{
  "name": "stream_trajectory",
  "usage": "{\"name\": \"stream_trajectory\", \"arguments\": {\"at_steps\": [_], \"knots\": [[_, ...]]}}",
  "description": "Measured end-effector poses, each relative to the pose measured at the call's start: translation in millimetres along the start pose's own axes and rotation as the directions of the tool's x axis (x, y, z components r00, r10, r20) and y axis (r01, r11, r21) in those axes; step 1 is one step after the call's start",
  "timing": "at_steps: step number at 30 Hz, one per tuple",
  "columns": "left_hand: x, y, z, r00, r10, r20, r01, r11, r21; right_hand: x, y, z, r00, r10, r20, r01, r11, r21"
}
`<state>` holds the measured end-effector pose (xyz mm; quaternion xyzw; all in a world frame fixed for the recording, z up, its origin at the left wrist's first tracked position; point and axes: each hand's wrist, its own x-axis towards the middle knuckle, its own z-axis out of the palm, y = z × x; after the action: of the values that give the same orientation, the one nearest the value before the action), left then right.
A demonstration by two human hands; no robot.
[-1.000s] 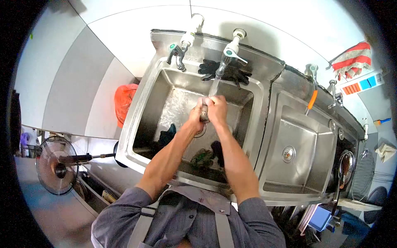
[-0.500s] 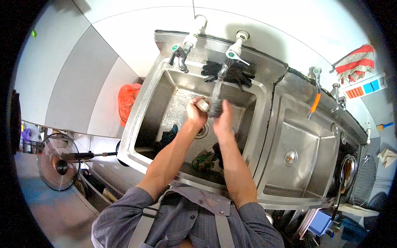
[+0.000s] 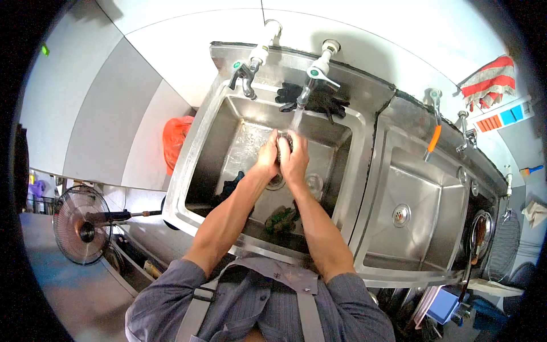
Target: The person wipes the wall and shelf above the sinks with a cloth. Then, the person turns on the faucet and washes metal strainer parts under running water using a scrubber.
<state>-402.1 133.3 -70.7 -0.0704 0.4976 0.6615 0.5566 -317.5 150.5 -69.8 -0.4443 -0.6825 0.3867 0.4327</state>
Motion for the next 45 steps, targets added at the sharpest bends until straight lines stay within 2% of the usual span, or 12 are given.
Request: {"name": "stream_trajectory", "arguments": {"at_steps": [5, 7, 10, 14, 20, 23, 27, 28, 36, 40, 42, 45], "knots": [[14.5, -17.2, -16.8, 0.989, -0.104, 0.107, 0.122, 0.977, -0.175, 37.5, 53.8, 0.7, 0.966, 0.256, 0.028, -0.256, 0.939, 0.23], [22.4, -25.6, -24.0, 0.981, -0.116, 0.153, 0.153, 0.953, -0.261, 38.7, 53.7, -0.9, 0.842, 0.531, 0.096, -0.467, 0.629, 0.621], [27.3, -31.5, -28.6, 0.998, -0.016, 0.068, 0.029, 0.981, -0.194, 18.9, 31.2, -8.4, 0.927, 0.372, 0.055, -0.35, 0.802, 0.484], [16.5, -30.4, -19.2, 0.999, 0.015, 0.049, -0.009, 0.992, -0.123, -7.4, 8.1, -3.5, 0.992, -0.091, 0.092, 0.099, 0.991, -0.086], [21.9, -32.3, -14.7, 0.999, 0.037, -0.039, -0.039, 0.997, -0.065, 25.3, 61.6, -3.9, 0.979, 0.204, 0.024, -0.204, 0.979, 0.026], [26.8, -26.9, -13.8, 0.966, -0.104, 0.238, 0.163, 0.957, -0.24, 43.5, 38.1, -19.3, 0.848, 0.513, 0.135, -0.526, 0.779, 0.342], [36.1, -26.5, -2.5, 0.994, -0.012, 0.111, 0.062, 0.883, -0.466, 17.6, 30.6, -6.6, 0.981, 0.152, 0.119, -0.175, 0.961, 0.216], [39.4, -27.8, -1.4, 0.994, -0.014, 0.109, 0.064, 0.882, -0.468, 6.9, 30.3, 3.8, 0.996, -0.084, -0.023, 0.081, 0.991, -0.105], [44.6, -26.3, -11.7, 0.975, -0.053, 0.215, 0.131, 0.921, -0.367, 42.9, 37.8, -13.9, 0.932, 0.328, 0.151, -0.355, 0.91, 0.215], [41.0, -29.2, -10.8, 0.982, 0.159, 0.097, -0.142, 0.976, -0.167, 13.8, 26.5, -12.3, 0.99, 0.136, 0.046, -0.139, 0.989, 0.057], [34.4, -30.4, -7.1, 0.983, 0.182, -0.039, -0.173, 0.971, 0.163, 5.6, 21.3, -5.1, 1.0, -0.018, 0.002, 0.018, 0.998, -0.06], [34.1, -29.9, -9.8, 0.943, 0.321, -0.093, -0.286, 0.919, 0.272, 17.2, 27.6, -0.3, 0.999, 0.03, 0.031, -0.029, 0.999, -0.031]]}}
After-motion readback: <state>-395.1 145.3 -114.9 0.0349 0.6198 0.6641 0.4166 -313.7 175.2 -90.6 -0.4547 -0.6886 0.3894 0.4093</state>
